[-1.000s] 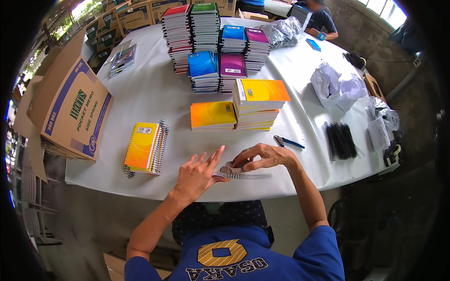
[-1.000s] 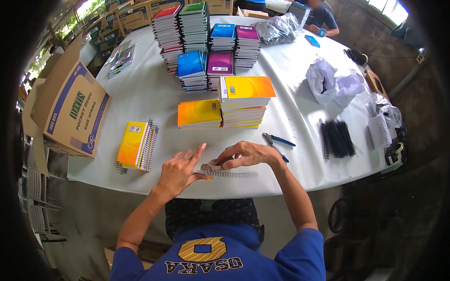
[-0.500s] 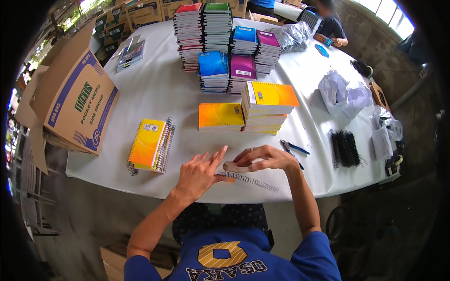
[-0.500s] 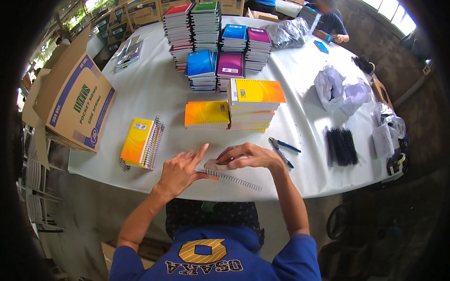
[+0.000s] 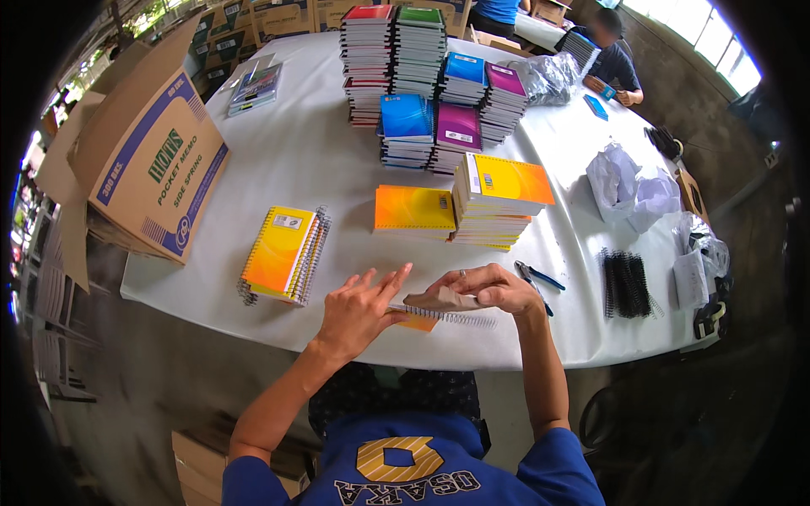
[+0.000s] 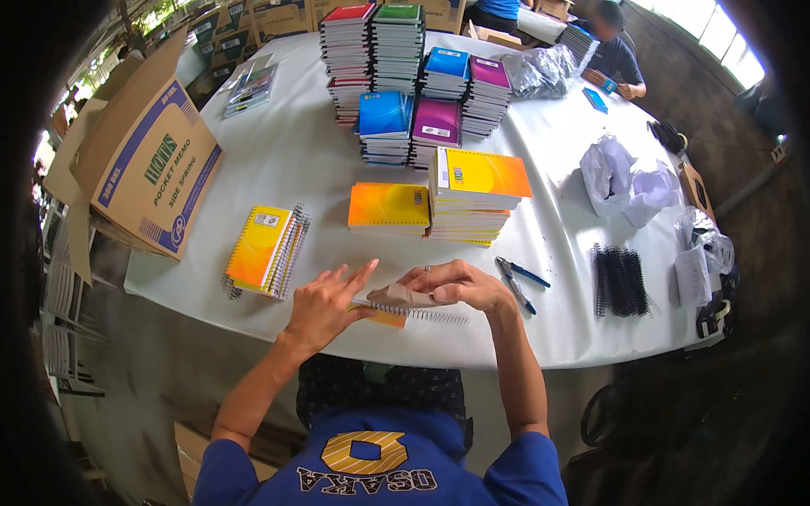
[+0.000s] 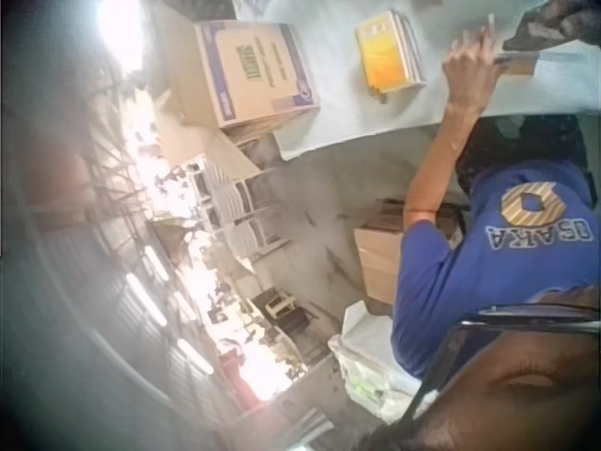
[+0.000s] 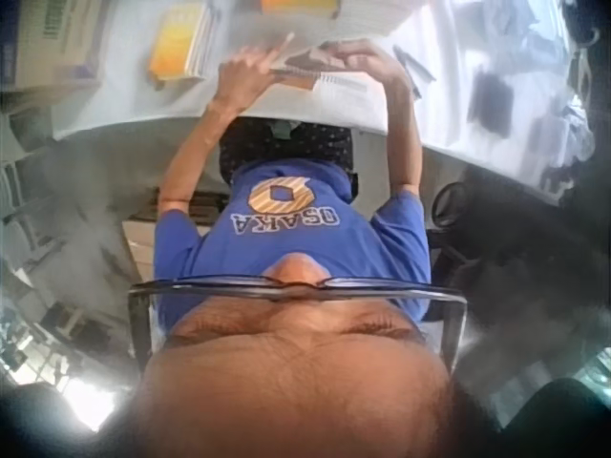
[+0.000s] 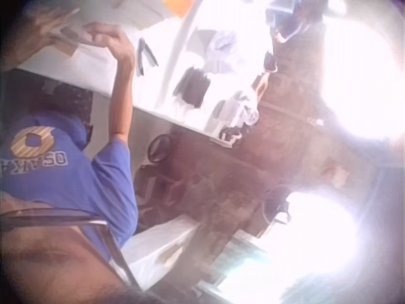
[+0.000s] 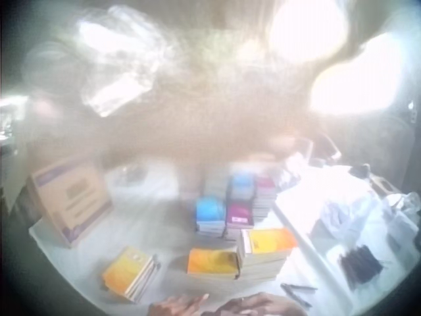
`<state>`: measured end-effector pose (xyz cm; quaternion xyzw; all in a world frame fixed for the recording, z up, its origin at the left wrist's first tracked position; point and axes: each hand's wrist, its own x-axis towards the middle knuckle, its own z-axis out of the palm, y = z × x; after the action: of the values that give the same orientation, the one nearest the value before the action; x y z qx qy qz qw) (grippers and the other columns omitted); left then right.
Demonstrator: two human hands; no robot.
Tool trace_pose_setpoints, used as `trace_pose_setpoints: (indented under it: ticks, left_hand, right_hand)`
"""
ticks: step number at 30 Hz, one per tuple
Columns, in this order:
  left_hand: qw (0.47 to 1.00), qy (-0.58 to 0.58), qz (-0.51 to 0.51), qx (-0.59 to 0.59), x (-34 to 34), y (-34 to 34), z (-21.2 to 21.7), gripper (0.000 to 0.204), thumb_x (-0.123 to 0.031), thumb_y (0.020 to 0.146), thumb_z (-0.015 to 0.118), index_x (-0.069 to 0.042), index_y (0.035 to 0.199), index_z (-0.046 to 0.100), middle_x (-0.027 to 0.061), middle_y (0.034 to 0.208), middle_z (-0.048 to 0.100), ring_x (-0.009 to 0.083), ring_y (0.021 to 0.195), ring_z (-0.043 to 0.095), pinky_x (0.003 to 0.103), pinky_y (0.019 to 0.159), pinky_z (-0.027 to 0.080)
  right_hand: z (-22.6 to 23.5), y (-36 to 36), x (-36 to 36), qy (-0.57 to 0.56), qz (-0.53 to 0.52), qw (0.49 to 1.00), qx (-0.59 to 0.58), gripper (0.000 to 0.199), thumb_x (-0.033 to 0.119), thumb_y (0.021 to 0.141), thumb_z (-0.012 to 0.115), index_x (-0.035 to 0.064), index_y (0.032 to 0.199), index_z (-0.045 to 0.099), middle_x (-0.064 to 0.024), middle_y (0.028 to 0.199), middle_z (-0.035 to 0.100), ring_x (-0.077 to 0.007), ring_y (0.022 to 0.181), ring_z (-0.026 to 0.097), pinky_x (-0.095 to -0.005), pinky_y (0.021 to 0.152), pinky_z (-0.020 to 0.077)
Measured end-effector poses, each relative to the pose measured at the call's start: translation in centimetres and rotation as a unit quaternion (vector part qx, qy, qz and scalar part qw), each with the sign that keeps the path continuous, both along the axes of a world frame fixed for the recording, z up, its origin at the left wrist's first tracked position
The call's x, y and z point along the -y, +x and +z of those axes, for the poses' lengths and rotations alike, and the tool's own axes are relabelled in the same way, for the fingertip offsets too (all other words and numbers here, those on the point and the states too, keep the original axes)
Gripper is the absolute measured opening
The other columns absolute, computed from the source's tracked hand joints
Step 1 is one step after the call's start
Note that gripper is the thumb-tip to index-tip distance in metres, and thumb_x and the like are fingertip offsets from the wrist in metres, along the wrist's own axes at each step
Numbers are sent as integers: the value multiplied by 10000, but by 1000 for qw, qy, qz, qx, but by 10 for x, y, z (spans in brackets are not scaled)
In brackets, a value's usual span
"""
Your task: The person inserts plastic spiral coils into the pre-punched holes of notebook covers and pages by hand, then uses a pair of side-cutters to trim the excess coil from the ends.
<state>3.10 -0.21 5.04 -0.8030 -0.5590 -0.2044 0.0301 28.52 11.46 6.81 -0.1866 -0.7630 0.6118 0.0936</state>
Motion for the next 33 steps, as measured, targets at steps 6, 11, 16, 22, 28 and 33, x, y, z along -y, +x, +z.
trace_pose_setpoints:
  ticks: [6, 11, 16, 22, 28, 33]
  left_hand:
    - [998, -41, -1, 51, 1, -6, -5, 944, -428, 695, 798, -237, 1514, 367, 113, 1339, 597, 345, 1182, 607, 383, 829, 576]
    - [975, -60, 8, 212, 1, -11, -13, 1104, -342, 654, 854, -199, 1559, 239, 135, 1467, 491, 342, 1275, 545, 393, 897, 569]
    - [888, -102, 15, 448, 5, -14, -35, 1146, -233, 652, 887, -173, 1567, 200, 156, 1359, 595, 286, 1231, 597, 393, 899, 579]
    - [889, -121, 23, 442, 6, -16, -42, 1087, -186, 692, 862, -173, 1566, 217, 138, 1306, 636, 241, 1147, 655, 359, 912, 574]
    - [876, -149, 33, 458, 8, -13, -41, 1090, -145, 691, 864, -172, 1568, 217, 121, 1292, 651, 194, 1063, 690, 328, 875, 573]
    - [876, -144, 22, 459, 8, -15, -39, 1112, -116, 686, 865, -169, 1571, 194, 138, 1307, 635, 230, 1100, 668, 332, 880, 562]
  right_hand:
    - [-7, -5, -1, -65, -11, 994, -84, 513, 408, 826, 662, 22, 1159, 717, -143, 1257, 644, -302, 1157, 599, -391, 1038, 423]
    - [-18, -16, -6, 87, -15, 992, 95, 454, 367, 846, 657, 35, 1146, 730, -154, 1217, 662, -288, 1118, 612, -381, 1005, 441]
    - [-7, -26, -1, -2, -2, 1000, -9, 491, 374, 821, 680, 7, 1146, 720, -138, 1238, 657, -272, 1116, 607, -368, 986, 453]
    - [3, -36, 2, 65, -5, 995, 72, 447, 358, 863, 618, 29, 1147, 726, -135, 1234, 657, -269, 1089, 619, -363, 974, 458]
    - [0, -43, 0, -16, 7, 1000, 0, 512, 412, 804, 665, 37, 1148, 726, -124, 1245, 653, -282, 1111, 616, -385, 1009, 446]
    - [2, -48, 4, 46, 17, 999, 18, 422, 302, 847, 641, 41, 1170, 717, -121, 1261, 644, -274, 1123, 611, -372, 996, 457]
